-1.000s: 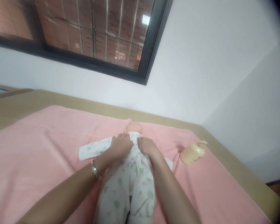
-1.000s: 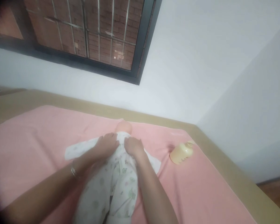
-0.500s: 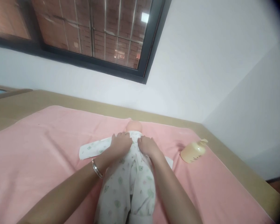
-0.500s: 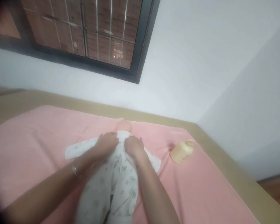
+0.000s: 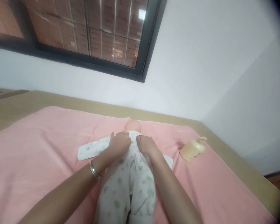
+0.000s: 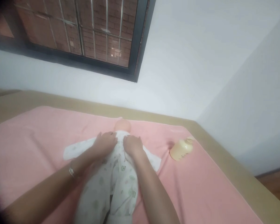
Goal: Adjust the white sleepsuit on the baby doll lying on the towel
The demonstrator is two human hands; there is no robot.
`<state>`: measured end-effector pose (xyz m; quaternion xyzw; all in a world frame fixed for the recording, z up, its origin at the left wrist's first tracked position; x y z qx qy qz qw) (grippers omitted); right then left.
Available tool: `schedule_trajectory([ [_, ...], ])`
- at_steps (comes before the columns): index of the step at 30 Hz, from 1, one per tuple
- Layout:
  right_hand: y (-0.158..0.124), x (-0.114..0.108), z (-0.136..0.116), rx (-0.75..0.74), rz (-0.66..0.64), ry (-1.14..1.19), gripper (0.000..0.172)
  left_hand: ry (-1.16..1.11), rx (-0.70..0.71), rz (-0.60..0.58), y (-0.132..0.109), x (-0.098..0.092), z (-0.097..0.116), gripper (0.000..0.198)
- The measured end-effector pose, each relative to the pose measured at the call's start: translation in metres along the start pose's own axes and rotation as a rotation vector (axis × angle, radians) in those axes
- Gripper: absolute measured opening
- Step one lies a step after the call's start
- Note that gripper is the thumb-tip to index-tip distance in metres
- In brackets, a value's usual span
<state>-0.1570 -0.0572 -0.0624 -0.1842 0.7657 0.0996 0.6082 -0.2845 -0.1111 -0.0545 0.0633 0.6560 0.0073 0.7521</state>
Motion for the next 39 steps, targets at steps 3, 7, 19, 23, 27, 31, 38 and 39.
schedule_trajectory([
  [3,-0.017,-0.007,-0.014,-0.057,0.054,-0.003,0.044,-0.169,-0.077,-0.024,0.009,0.008,-0.015,0.041],
  [7,-0.012,-0.003,-0.013,0.008,0.04,0.074,0.051,-0.266,-0.105,-0.001,0.015,0.017,-0.024,0.05],
  [19,0.022,0.021,0.015,0.192,0.009,0.197,0.072,-0.195,-0.137,0.066,0.018,0.026,-0.022,0.049],
  [23,0.023,0.024,0.015,0.187,0.022,0.195,0.071,-0.186,-0.138,0.084,0.018,0.028,-0.024,0.047],
  [27,0.024,0.025,0.017,0.183,0.022,0.193,0.073,-0.174,-0.15,0.077,0.02,0.03,-0.024,0.046],
  [31,0.024,0.025,0.017,0.172,0.025,0.196,0.072,-0.184,-0.149,0.065,0.02,0.029,-0.024,0.047],
  [38,0.023,0.024,0.016,0.183,0.006,0.212,0.071,-0.186,-0.159,0.046,0.019,0.028,-0.023,0.048],
  [39,0.023,0.023,0.016,0.185,0.005,0.217,0.071,-0.186,-0.158,0.048,0.019,0.028,-0.023,0.048],
])
Point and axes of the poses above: each hand's wrist, its own y-axis towards the middle knuckle, its own x-axis out of the palm, z = x × y, the point moved 3 cm from there along y, towards the middle knuckle, and after that the axes turned 6 degrees about x, right-handed, at the moved point
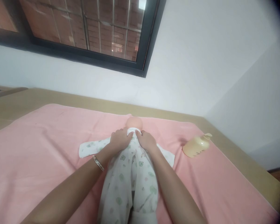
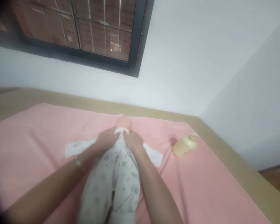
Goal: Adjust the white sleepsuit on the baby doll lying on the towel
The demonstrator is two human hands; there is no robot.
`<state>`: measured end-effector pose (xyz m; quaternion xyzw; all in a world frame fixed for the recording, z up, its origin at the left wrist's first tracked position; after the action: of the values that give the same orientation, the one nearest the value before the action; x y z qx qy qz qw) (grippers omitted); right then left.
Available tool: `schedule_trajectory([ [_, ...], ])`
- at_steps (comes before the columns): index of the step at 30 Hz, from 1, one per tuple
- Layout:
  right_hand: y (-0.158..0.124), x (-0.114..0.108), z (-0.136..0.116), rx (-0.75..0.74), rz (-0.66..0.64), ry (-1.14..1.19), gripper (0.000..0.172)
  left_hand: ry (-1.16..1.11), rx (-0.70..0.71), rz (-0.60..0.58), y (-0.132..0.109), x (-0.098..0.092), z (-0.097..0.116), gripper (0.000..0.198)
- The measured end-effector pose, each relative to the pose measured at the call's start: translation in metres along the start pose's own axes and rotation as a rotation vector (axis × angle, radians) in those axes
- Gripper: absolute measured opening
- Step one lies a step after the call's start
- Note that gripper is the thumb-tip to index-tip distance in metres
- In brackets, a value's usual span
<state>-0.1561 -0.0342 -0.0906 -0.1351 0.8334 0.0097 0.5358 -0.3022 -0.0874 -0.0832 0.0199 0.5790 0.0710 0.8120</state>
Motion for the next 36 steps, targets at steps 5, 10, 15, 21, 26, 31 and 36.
schedule_trajectory([
  [5,-0.0006,-0.0006,-0.0005,0.006,-0.02,0.019,0.072,-0.009,0.004,0.001,0.0015,0.0025,-0.0019,0.05],
  [10,0.0003,-0.0003,-0.0008,-0.005,-0.004,0.027,0.07,-0.01,0.009,0.011,0.0015,0.0022,-0.0016,0.049],
  [15,0.0007,0.0004,0.0003,-0.007,0.002,0.021,0.07,-0.012,0.0,-0.003,0.0011,0.0016,-0.0014,0.05],
  [21,0.0002,0.0002,0.0006,-0.003,-0.002,0.028,0.07,-0.01,-0.01,-0.013,0.0006,0.0011,-0.0005,0.052],
  [26,0.0012,0.0005,0.0005,-0.003,-0.002,0.02,0.071,-0.006,-0.015,-0.011,0.0016,0.0024,-0.0012,0.052],
  [31,0.0011,0.0009,0.0002,0.001,-0.014,0.015,0.071,-0.013,-0.003,0.004,0.0018,0.0035,-0.0022,0.05],
  [36,0.0,-0.0003,-0.0007,0.001,-0.019,0.01,0.071,-0.014,-0.016,-0.007,0.0013,0.0024,-0.001,0.051],
])
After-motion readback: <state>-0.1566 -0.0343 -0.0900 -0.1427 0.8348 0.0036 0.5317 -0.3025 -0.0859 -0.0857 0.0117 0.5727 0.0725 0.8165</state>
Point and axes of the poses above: each hand's wrist, its own y-axis towards the middle knuckle, its own x-axis out of the palm, z = x × y, the point moved 3 cm from there along y, towards the middle knuckle, and after that the axes turned 6 degrees about x, right-handed, at the moved point
